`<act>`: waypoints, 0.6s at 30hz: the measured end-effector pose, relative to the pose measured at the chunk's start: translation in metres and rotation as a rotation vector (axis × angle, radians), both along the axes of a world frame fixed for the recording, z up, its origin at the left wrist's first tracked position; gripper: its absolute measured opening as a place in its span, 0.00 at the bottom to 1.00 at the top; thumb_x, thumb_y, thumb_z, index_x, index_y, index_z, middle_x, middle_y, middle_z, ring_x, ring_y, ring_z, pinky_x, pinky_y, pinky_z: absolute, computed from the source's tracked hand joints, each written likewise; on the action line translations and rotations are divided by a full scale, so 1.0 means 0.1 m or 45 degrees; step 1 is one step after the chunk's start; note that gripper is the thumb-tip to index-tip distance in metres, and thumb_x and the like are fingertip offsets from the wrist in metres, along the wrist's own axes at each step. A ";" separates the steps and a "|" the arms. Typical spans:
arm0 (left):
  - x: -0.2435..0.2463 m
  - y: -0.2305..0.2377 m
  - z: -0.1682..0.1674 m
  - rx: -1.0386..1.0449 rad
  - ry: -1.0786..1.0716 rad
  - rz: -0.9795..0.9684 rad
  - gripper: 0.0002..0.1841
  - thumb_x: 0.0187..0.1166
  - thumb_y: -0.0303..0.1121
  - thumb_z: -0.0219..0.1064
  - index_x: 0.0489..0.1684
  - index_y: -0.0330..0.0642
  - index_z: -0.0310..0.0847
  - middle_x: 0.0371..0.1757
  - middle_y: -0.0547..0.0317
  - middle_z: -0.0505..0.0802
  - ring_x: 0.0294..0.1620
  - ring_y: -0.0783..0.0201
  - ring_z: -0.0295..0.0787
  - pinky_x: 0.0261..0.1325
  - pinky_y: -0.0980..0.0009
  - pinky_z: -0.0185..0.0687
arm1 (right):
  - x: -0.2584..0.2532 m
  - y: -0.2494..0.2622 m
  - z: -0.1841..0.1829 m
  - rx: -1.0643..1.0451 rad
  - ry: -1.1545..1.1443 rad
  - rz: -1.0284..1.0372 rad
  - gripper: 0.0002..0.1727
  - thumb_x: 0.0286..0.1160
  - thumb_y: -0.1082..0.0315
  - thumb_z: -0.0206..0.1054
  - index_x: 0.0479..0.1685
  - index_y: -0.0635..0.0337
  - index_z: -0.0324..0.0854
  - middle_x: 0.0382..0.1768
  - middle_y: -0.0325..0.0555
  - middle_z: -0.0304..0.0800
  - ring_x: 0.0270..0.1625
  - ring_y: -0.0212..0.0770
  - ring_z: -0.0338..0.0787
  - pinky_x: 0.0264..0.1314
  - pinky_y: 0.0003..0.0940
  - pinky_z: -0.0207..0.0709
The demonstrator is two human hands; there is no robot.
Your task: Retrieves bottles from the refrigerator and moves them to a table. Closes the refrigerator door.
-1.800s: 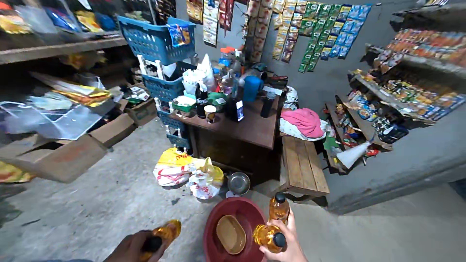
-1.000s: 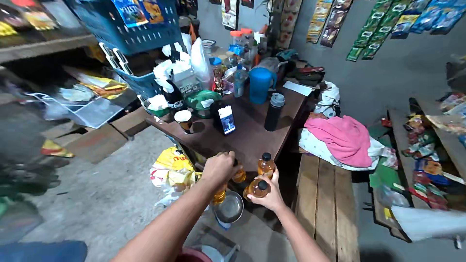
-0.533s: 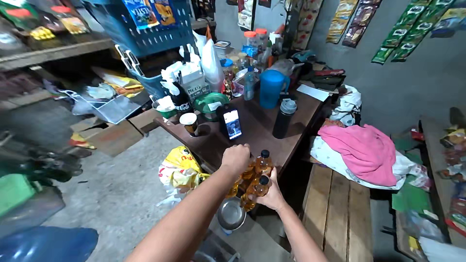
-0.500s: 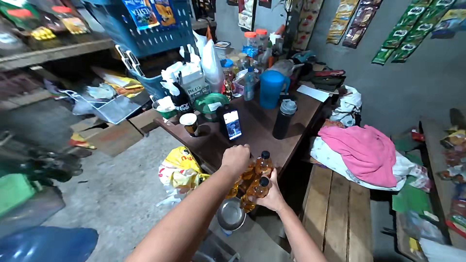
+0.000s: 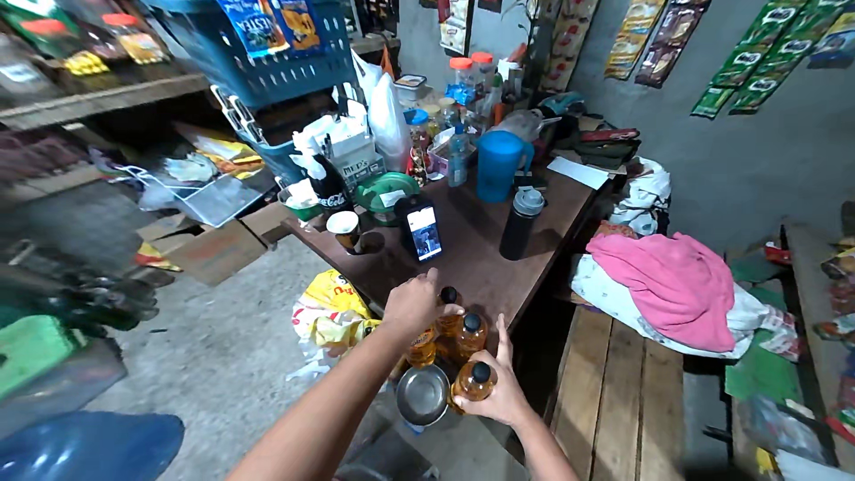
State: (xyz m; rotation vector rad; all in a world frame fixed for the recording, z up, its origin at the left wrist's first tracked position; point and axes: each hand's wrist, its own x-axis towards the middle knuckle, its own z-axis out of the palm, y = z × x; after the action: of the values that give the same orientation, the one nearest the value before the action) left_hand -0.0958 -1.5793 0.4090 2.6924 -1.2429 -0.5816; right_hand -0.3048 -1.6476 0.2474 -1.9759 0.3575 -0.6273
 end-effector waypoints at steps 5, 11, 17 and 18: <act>0.32 0.35 -0.14 -0.240 0.068 0.080 0.35 0.83 0.60 0.63 0.76 0.39 0.75 0.55 0.33 0.91 0.56 0.33 0.89 0.59 0.33 0.80 | -0.19 -0.06 0.07 -0.038 -0.085 -0.116 0.33 0.35 0.41 0.89 0.42 0.50 0.86 0.92 0.73 0.36 0.96 0.57 0.41 0.92 0.43 0.56; 0.38 0.19 -0.16 -0.268 -0.142 0.196 0.16 0.92 0.35 0.54 0.66 0.40 0.83 0.58 0.38 0.91 0.58 0.35 0.90 0.56 0.34 0.82 | -0.19 -0.10 0.23 -0.205 -0.028 -0.133 0.33 0.36 0.40 0.87 0.40 0.51 0.85 0.91 0.72 0.45 0.93 0.58 0.54 0.87 0.44 0.64; 0.51 -0.03 -0.32 -0.437 -0.281 0.214 0.15 0.90 0.28 0.53 0.65 0.34 0.81 0.61 0.33 0.89 0.62 0.32 0.88 0.55 0.34 0.83 | -0.11 -0.45 0.42 -0.141 -0.064 -0.398 0.39 0.47 0.47 0.86 0.58 0.65 0.85 0.64 0.52 0.90 0.61 0.35 0.91 0.64 0.34 0.87; 0.52 -0.07 -0.39 -0.456 -0.290 0.191 0.15 0.90 0.28 0.53 0.65 0.33 0.81 0.61 0.33 0.89 0.64 0.33 0.87 0.57 0.35 0.83 | -0.02 -0.53 0.44 -0.150 -0.024 -0.468 0.40 0.48 0.48 0.86 0.62 0.65 0.83 0.57 0.49 0.93 0.58 0.35 0.93 0.62 0.36 0.87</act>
State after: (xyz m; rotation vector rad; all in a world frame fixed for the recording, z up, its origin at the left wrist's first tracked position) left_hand -0.0439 -1.5866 0.3700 2.5615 -1.0573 -0.0272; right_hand -0.3070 -1.7003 0.2914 -2.0304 0.6950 -0.9160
